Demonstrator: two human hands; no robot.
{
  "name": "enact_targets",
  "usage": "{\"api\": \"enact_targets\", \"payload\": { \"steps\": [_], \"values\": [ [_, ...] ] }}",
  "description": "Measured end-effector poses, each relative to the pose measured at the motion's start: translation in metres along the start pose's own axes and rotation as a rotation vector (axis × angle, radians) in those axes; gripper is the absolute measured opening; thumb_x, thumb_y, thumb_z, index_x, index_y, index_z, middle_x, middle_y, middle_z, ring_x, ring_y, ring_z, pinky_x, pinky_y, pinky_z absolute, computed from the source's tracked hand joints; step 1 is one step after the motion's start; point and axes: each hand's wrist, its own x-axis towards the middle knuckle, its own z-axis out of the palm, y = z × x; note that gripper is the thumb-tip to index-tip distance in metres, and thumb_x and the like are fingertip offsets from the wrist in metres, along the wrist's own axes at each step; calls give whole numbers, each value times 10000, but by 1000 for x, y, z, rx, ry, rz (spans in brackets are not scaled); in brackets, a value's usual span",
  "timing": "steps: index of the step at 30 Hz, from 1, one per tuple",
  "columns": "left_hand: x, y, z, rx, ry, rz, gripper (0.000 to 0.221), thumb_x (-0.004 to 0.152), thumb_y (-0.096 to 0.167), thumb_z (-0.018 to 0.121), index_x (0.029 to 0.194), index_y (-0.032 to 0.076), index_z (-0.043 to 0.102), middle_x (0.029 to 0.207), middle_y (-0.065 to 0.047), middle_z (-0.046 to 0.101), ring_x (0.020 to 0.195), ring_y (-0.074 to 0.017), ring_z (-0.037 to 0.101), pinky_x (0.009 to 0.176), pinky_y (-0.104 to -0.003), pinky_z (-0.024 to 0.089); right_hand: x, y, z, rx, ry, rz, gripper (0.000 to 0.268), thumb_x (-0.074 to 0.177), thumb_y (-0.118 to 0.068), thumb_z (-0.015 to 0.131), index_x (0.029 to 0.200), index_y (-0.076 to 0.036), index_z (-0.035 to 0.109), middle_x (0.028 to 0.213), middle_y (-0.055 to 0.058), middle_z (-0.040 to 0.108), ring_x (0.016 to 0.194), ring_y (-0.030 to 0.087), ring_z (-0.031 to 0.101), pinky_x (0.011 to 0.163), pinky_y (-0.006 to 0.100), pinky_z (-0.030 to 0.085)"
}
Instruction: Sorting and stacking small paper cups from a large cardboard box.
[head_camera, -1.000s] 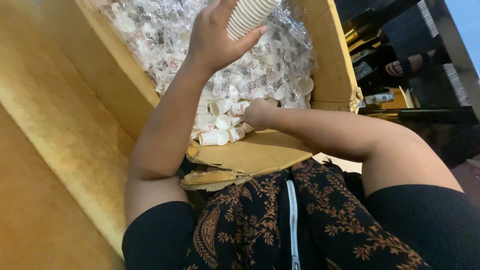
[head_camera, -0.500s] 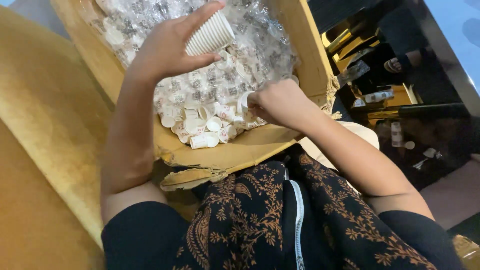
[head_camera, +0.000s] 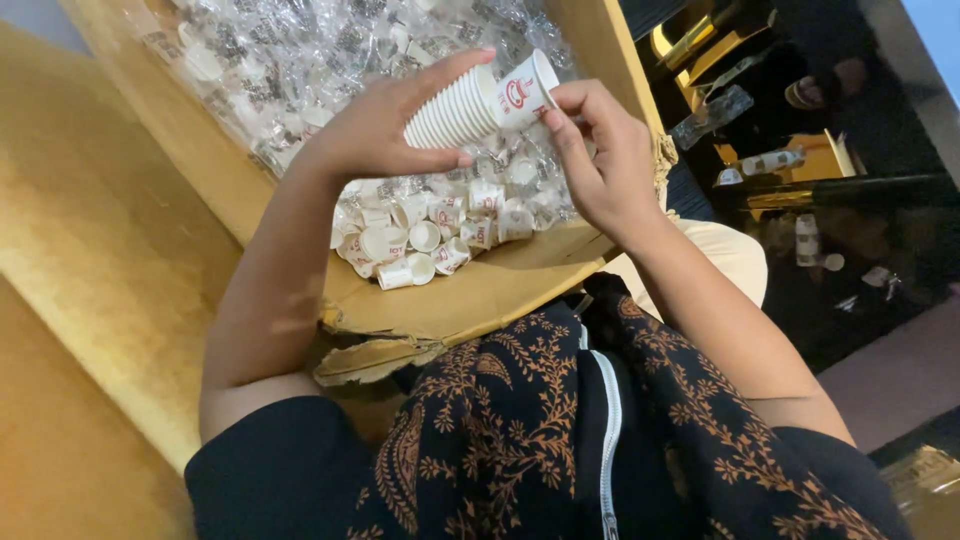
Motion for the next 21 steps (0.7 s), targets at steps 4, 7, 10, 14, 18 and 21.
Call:
{"api": "enact_targets", "payload": {
  "steps": [4,7,10,14,18,21],
  "values": [
    [8,-15,12,18,-114,254,988,847,443,796,1653,232,264,1545,-227,531,1210,-464,606,1022,-506,472,0,0,0,-57,-308,102,168,1088,-143,591,1152,3,645,872,80,653,778,157,601,755,296,505],
    [6,-7,8,-42,-171,161,982,823,438,763,1645,255,257,1464,-191,599,1111,-403,676,950,-484,513,5,-14,4,52,-366,57,226,1108,-169,539,1233,-11,642,925,73,682,814,191,624,793,310,517],
    [1,-26,0,40,-128,229,933,787,393,783,1608,274,355,1423,-189,667,1108,-405,694,913,-481,536,25,-22,10,16,-432,-338,233,1121,-146,479,1229,39,571,1035,172,624,917,293,627,802,380,499],
    [-26,-44,-25,128,-94,-37,889,802,424,776,1597,325,390,1175,-199,732,965,-394,724,868,-472,561,32,13,58,-583,-321,-240,143,1021,-162,628,1062,-25,615,926,135,665,789,316,684,664,445,525],
    [-38,-58,-41,203,9,-228,909,775,430,794,1586,313,400,1114,-200,729,889,-393,714,781,-477,561,-19,98,151,-1080,-1096,-454,138,904,-174,630,901,-138,763,931,63,749,849,268,739,684,436,568],
    [-34,-54,-39,126,-71,-326,942,732,448,788,1577,320,391,1105,-183,723,860,-366,719,770,-455,569,-31,109,186,-1160,-1538,-250,180,905,-192,698,1059,-199,792,1102,48,770,997,270,739,775,424,578]
  ]
}}
